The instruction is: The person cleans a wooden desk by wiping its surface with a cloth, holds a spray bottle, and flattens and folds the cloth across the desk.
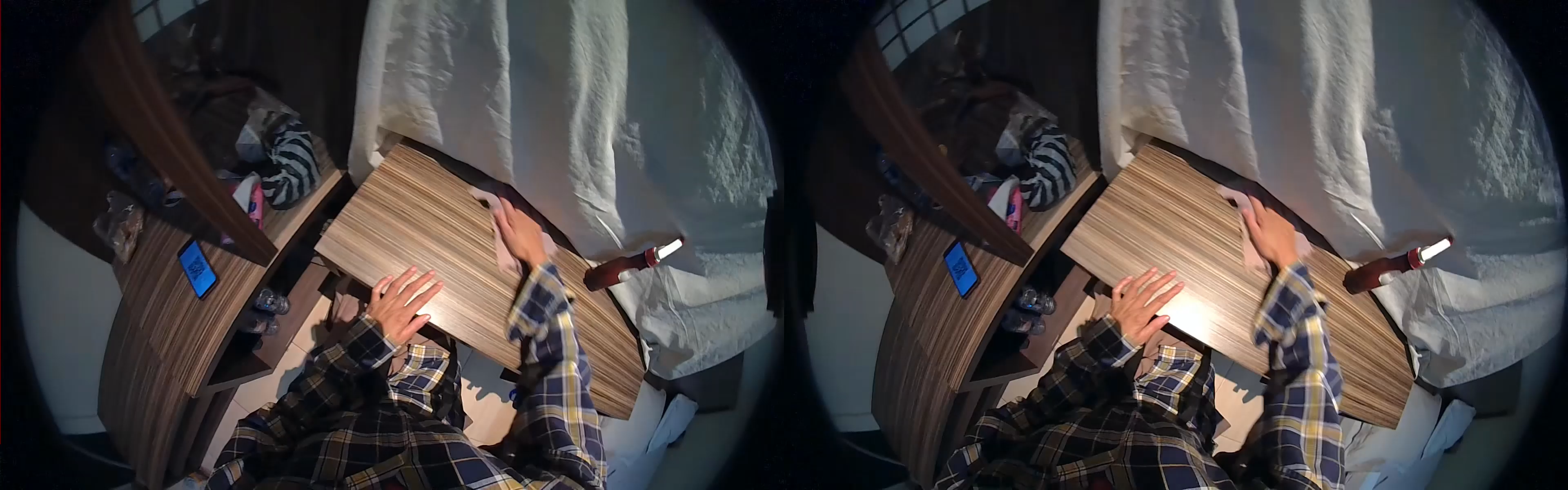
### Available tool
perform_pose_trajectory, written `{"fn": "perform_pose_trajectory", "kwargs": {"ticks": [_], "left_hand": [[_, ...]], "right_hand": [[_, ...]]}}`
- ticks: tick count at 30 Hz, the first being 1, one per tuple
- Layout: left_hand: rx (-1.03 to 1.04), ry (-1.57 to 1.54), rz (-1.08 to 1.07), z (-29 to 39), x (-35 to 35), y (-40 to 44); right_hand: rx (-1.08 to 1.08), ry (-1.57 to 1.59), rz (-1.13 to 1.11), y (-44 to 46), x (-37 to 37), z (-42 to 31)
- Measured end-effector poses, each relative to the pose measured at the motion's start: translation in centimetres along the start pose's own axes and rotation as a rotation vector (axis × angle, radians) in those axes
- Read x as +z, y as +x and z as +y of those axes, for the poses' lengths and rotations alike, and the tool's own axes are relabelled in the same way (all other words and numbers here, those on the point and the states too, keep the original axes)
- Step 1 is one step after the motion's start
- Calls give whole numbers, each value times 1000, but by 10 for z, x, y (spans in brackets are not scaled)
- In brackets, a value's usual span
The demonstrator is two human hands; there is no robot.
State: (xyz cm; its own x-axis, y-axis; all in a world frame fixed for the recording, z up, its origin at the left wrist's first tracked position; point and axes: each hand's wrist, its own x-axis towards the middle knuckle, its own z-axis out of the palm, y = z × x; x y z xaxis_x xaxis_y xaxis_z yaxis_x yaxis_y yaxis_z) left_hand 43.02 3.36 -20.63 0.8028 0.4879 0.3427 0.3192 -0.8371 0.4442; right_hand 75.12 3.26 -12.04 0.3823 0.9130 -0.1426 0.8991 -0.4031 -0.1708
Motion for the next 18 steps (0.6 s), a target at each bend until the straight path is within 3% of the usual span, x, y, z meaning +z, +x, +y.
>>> {"fn": "perform_pose_trajectory", "kwargs": {"ticks": [3,5,7,10,13,17,18], "left_hand": [[17,-59,125,2,-5,-2],[-15,-411,158,-4,-7,-6],[-2,-570,280,-3,-32,0],[-40,-387,422,-1,-78,16],[-59,-344,485,-20,-90,23],[-107,-433,430,-29,-95,22],[-136,-477,414,-29,-92,19]], "right_hand": [[13,13,-73,66,14,-69],[-307,-10,369,88,53,-113],[-585,-258,635,85,83,-161],[-783,-36,422,39,101,-207],[-996,148,198,18,75,-201],[-922,48,280,95,55,-153],[-773,210,172,115,45,-138]]}}
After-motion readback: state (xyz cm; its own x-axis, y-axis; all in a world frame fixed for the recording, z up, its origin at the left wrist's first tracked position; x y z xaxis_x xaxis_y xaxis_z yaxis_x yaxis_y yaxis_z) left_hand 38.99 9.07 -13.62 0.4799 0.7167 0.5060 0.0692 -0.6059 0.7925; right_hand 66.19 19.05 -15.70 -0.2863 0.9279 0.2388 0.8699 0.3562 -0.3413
